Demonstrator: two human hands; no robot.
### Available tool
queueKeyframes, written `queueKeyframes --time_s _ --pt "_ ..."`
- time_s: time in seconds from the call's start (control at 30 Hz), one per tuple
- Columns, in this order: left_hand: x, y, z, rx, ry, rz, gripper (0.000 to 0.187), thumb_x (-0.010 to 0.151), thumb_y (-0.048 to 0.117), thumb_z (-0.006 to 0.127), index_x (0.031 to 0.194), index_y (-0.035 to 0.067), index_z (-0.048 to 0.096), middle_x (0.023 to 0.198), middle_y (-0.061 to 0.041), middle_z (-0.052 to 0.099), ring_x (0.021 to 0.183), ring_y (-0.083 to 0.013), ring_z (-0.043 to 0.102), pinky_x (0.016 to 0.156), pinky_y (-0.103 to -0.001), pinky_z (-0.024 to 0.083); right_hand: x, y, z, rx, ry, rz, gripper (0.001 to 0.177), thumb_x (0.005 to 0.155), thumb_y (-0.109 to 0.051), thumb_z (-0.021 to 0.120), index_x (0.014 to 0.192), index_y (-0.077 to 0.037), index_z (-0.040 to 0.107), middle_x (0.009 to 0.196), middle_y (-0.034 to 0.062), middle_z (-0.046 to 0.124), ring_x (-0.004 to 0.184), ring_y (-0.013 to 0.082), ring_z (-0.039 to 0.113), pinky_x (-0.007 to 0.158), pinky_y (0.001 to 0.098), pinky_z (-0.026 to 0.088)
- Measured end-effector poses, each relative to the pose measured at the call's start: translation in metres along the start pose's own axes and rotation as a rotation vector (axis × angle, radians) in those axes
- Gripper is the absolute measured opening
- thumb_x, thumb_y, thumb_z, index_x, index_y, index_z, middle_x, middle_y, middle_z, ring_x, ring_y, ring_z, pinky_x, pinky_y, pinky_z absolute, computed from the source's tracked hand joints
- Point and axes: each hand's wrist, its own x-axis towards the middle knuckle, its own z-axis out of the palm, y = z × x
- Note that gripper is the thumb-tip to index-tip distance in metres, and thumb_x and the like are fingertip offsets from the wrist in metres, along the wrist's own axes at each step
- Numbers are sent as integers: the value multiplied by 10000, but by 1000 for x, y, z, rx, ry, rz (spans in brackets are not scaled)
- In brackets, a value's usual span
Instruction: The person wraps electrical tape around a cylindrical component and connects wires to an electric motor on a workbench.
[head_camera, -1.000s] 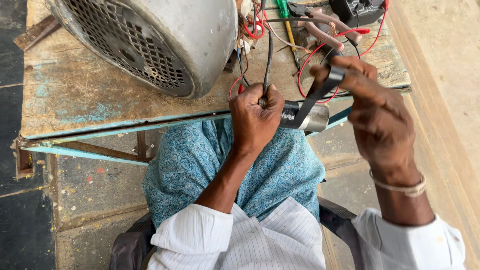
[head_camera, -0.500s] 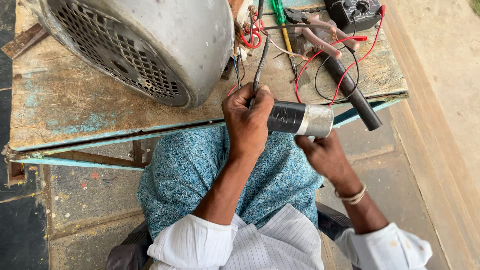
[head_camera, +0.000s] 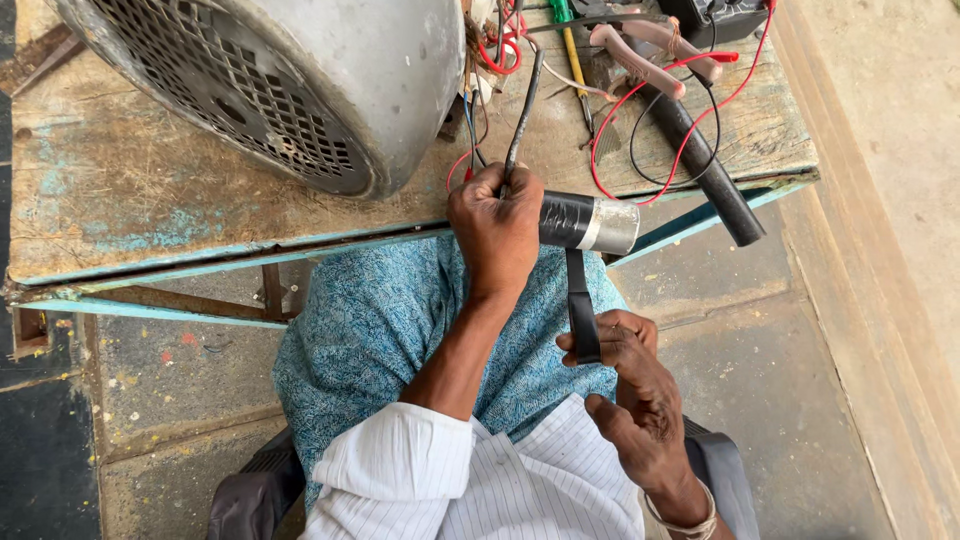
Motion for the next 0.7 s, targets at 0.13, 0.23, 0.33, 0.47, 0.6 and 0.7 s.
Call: queueKeyframes --time_s 0.13,0.23,0.33,0.47,0.6,0.7 --pt "0 -1 1 146 18 44 293 887 144 618 657 -30 563 556 -125 529 485 -168 479 523 -394 410 9 -17 -12 124 -23 37 389 817 -159 654 1166 -11 743 1286 94 724 1406 273 411 1206 469 370" --pt "-3 1 1 124 3 39 296 908 135 622 672 -37 573 545 -129 523 483 -198 463 524 -388 416 26 -30 -32 61 -34 -61 383 926 -273 644 1194 -22 753 1228 94 752 1277 218 445 1166 398 308" --pt "-7 7 -4 74 -56 112 284 920 134 627 686 -22 587 569 -94 572 494 -142 526 493 -359 412 55 -34 -51 71 -76 -101 435 957 -341 700 1283 -52 684 1246 85 771 1331 239 553 1266 441 280" --pt "-6 10 -8 34 -159 79 315 938 132 629 660 -7 577 528 -37 534 502 -63 485 455 -319 369 97 -24 -69 379 -187 -130 514 840 -96 650 1353 -53 649 1378 142 672 1382 245 521 1305 416 293" --pt "-4 6 -13 33 -295 32 360 958 133 643 636 -1 559 518 11 491 515 -29 434 456 -289 332 129 -6 -80 580 -198 176 691 670 -47 519 1344 23 658 1495 187 605 1386 315 532 1259 460 360" --pt "-6 6 -13 -115 -339 -116 321 951 128 641 661 -1 597 553 48 476 539 -15 399 470 -272 320 140 11 -73 425 -138 282 707 669 -79 531 1360 49 612 1527 172 566 1388 297 505 1160 420 348"
